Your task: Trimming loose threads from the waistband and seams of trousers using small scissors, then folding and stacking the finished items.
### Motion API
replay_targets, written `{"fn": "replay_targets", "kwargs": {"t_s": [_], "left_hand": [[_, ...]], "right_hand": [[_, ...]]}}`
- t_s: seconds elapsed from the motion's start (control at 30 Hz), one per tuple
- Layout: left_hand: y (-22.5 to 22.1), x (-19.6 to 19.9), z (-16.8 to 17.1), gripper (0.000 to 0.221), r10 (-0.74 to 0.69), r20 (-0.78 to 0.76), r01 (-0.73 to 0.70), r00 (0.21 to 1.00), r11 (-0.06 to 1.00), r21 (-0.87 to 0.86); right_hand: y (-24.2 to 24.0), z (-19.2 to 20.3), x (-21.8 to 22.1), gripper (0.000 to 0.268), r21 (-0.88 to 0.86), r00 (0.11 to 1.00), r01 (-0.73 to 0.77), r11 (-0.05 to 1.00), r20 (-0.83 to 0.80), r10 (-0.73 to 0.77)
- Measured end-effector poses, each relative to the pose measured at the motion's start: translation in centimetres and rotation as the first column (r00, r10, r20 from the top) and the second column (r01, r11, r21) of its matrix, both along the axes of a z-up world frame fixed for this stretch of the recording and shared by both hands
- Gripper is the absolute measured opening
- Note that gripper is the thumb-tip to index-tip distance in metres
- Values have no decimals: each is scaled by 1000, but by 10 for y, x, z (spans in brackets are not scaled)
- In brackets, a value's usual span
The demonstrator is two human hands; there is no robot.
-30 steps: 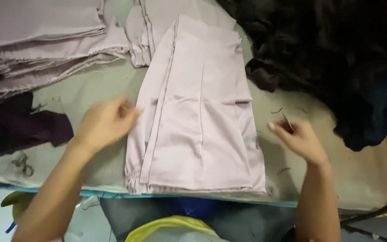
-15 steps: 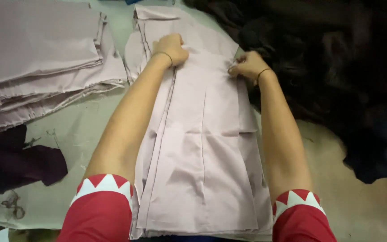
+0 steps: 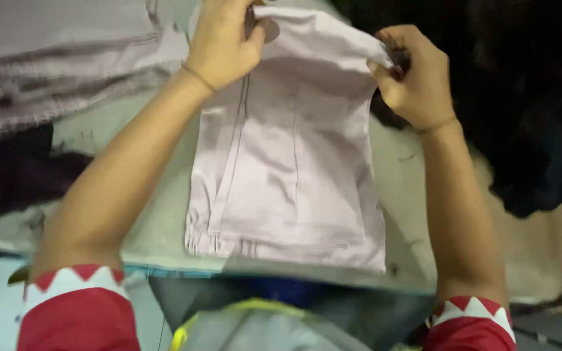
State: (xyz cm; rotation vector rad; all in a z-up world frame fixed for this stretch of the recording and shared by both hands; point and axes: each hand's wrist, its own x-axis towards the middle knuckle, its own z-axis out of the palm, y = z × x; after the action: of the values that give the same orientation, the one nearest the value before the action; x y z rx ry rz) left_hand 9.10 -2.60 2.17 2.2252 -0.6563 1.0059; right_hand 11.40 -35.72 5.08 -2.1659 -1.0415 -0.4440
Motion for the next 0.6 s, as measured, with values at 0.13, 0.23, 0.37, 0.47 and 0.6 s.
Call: {"fn": "replay_targets", "kwargs": {"t_s": [0.13, 0.23, 0.37, 0.47, 0.6], "left_hand": [[-12, -129, -11, 39, -29, -29, 32, 999, 994, 107], [-22, -203, -55, 30, -19, -21, 24, 1000, 970, 240], [-41, -257, -110, 20, 37, -27, -30, 999, 976, 216], [-49, -282, -127, 16, 74, -18, -68, 997, 973, 219], [-50, -305, -123, 22, 70, -166, -33, 984, 976, 217]], "right_hand": [[-36, -22, -95, 15, -87, 992, -45, 995, 115, 55], [-61, -61, -157, 27, -155, 991, 19, 988, 136, 3], [-83, -127, -201, 44, -123, 997, 35, 992, -62, -43], [-89, -143, -219, 43, -167, 979, -34, 985, -205, -1], [-75, -95, -240, 30, -174, 905, -93, 980, -426, 10]]}}
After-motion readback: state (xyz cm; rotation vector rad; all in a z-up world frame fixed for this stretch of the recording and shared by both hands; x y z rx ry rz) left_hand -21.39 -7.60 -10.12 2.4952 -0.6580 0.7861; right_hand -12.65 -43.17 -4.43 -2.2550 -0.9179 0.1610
